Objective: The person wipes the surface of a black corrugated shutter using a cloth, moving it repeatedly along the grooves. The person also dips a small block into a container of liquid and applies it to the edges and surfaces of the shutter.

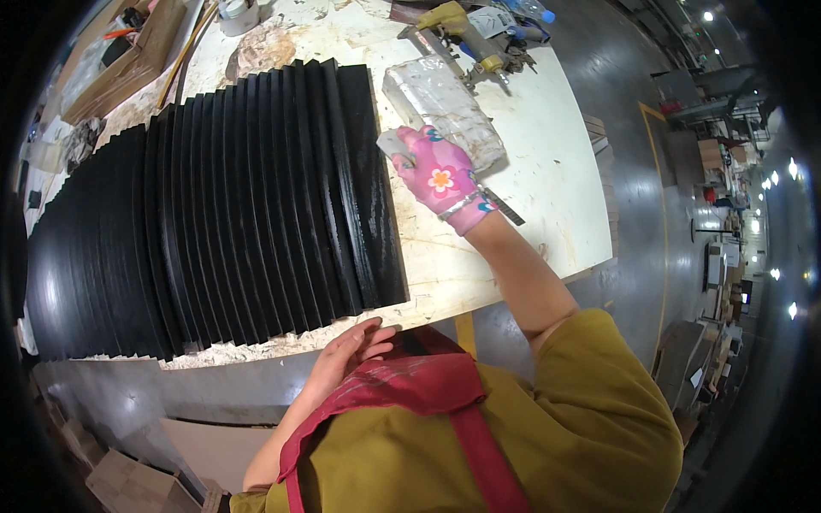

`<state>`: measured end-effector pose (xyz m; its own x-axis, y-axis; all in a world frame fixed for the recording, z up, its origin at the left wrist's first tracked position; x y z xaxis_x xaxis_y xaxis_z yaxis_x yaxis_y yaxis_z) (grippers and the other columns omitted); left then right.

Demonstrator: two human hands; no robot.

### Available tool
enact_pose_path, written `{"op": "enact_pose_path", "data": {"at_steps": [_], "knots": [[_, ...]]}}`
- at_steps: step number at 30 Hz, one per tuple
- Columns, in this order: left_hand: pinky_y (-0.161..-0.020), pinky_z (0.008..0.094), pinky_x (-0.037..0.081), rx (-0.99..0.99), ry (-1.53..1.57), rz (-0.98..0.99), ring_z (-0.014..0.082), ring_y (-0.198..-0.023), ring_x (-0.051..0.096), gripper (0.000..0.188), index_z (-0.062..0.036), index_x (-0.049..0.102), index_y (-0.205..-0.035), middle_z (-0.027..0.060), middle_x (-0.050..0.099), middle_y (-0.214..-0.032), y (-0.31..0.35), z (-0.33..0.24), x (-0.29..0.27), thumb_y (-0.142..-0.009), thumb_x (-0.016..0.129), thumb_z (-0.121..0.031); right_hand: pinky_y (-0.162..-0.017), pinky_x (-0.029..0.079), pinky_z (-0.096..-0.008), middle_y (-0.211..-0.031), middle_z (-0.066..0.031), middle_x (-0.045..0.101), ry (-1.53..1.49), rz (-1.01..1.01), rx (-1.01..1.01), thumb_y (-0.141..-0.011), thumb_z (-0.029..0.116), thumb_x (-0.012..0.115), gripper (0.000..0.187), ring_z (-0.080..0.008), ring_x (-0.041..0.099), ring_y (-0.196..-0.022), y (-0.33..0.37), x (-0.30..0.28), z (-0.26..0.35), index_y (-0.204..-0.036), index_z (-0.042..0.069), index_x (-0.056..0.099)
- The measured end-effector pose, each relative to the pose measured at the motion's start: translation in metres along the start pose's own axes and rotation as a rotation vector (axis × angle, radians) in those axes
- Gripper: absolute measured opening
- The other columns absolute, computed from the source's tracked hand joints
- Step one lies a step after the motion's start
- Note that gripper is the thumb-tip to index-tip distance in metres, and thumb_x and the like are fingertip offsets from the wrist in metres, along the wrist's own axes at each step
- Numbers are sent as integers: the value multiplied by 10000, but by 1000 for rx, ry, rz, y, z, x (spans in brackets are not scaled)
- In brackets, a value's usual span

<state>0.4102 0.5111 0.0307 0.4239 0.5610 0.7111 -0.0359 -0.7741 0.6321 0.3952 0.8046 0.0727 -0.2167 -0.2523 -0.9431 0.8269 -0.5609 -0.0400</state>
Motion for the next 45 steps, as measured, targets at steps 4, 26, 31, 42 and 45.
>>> {"op": "enact_pose_path", "data": {"at_steps": [4, 26, 31, 42, 45], "knots": [[-930, 274, 411, -31, 21, 31, 159, -1104, 521, 525, -1, 334, -1361, 102, 505, -1307, -5, -1, 0, -959, 454, -317, -704, 503, -432, -985, -201, 589, 19, -16, -44, -820, 261, 593, 347, -369, 608, -786, 5, 3, 1, -1119, 84, 581], [-909, 258, 419, -1, 41, -6, 146, -1081, 537, 483, -41, 369, -1353, 80, 523, -1290, -3, 0, 2, -949, 471, -285, -888, 466, -403, -1188, -64, 593, -222, 41, -150, -835, 308, 600, 424, -355, 541, -1079, -12, -24, -2, -1217, 132, 546], [-887, 264, 443, 68, 108, -56, 165, -1067, 551, 471, -39, 371, -1343, 126, 495, -1310, 7, 0, 2, -943, 488, -257, -848, 493, -376, -1149, -112, 573, -234, 22, -365, -889, 378, 488, 415, -287, 611, -935, -72, -12, 20, -1232, 147, 525], [-919, 291, 398, 157, 40, -132, 188, -1143, 496, 509, -3, 295, -1346, 117, 476, -1324, 6, 0, 6, -948, 485, -256, -758, 500, -372, -928, -111, 621, -13, 26, -558, -879, 200, 527, 260, -278, 625, -848, -170, 11, 59, -1121, 141, 603], [-918, 288, 401, 169, -25, -147, 183, -1152, 492, 505, 8, 298, -1340, 113, 476, -1325, 7, -2, 3, -952, 479, -260, -705, 511, -329, -927, -31, 615, 343, 366, -560, -849, 132, 531, 325, -199, 628, -785, -138, -4, 82, -1173, 148, 563]]}}
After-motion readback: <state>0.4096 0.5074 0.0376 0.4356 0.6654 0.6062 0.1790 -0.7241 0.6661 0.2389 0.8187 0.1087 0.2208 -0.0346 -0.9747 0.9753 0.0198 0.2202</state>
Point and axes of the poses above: each hand's wrist, its own y-axis away from the middle knuckle, its own x-axis out of the palm, z = x × y, the point moved 2 cm from there along -y, towards the middle knuckle
